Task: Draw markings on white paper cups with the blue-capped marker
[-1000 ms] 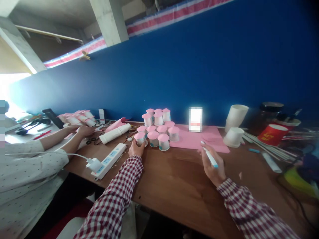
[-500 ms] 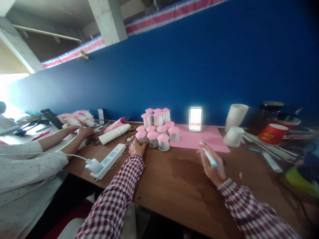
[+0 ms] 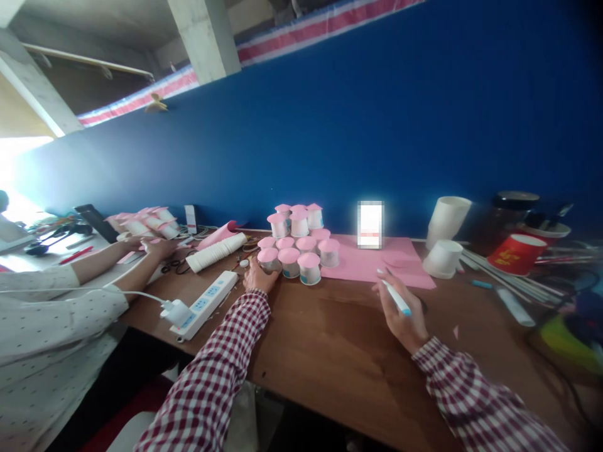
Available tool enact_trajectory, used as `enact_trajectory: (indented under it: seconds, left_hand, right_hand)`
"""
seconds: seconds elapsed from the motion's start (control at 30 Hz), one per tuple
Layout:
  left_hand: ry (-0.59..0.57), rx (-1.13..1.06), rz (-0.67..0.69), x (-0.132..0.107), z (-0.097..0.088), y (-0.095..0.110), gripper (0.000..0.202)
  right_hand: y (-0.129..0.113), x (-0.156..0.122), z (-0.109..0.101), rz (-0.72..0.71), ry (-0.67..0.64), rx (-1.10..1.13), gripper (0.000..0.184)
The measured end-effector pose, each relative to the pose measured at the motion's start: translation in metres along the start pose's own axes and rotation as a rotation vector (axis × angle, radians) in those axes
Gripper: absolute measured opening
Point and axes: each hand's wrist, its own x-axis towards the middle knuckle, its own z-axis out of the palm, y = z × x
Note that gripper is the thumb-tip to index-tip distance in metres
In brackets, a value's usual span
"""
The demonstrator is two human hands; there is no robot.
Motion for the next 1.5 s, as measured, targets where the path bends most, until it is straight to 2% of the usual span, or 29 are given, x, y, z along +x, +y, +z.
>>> enact_trajectory:
  seconds: [0.2,0.37,0.67,0.83,0.93,1.0,1.07,1.13,1.2,1.3,1.4,1.5]
  left_hand:
    - [0.022,0.023,0.038,-0.001,0.002,-0.001,0.089]
    - [0.028,-0.021,0.038,0.003,0.004,0.0,0.086]
    - [0.006,-0.055,0.107,0.011,0.01,-0.013,0.09]
    - [-0.008,-0.134,0.196,0.014,0.011,-0.021,0.093]
    - [0.041,-0.172,0.159,0.004,0.007,-0.026,0.084]
    - [0.213,-0.293,0.119,-0.012,0.004,-0.024,0.073]
    - [0.371,-0.427,0.248,-0.036,0.002,-0.012,0.062]
    - [0.379,-0.529,0.44,-0.065,0.003,0.009,0.053]
    - [0.324,-0.581,0.618,-0.097,0.009,0.036,0.046]
    - [0.183,-0.599,0.833,-0.137,0.028,0.079,0.049]
    - [0.044,-0.56,0.889,-0.16,0.049,0.111,0.049]
    - [0.008,-0.596,0.941,-0.169,0.063,0.126,0.052]
  right_hand:
    - [0.002,-0.001,0.001,0.014,-0.017,0.013,0.027]
    - [0.002,-0.001,0.001,0.023,-0.026,0.021,0.027]
    - [0.002,-0.001,0.002,0.034,-0.046,0.044,0.026]
    - [0.0,0.0,0.001,0.046,-0.05,0.042,0.026]
    - [0.0,-0.001,0.001,0.057,-0.065,0.046,0.027]
    - [0.0,-0.001,0.002,0.066,-0.079,0.058,0.027]
    - [0.0,-0.001,0.003,0.073,-0.093,0.058,0.028]
    - [0.001,-0.002,0.005,0.068,-0.103,0.031,0.028]
    - [0.003,-0.002,0.006,0.044,-0.102,-0.001,0.027]
    - [0.005,-0.003,0.006,0.007,-0.078,-0.024,0.026]
    - [0.005,-0.002,0.004,-0.013,-0.027,-0.073,0.026]
    - [0.004,-0.001,0.003,-0.012,-0.004,-0.099,0.026]
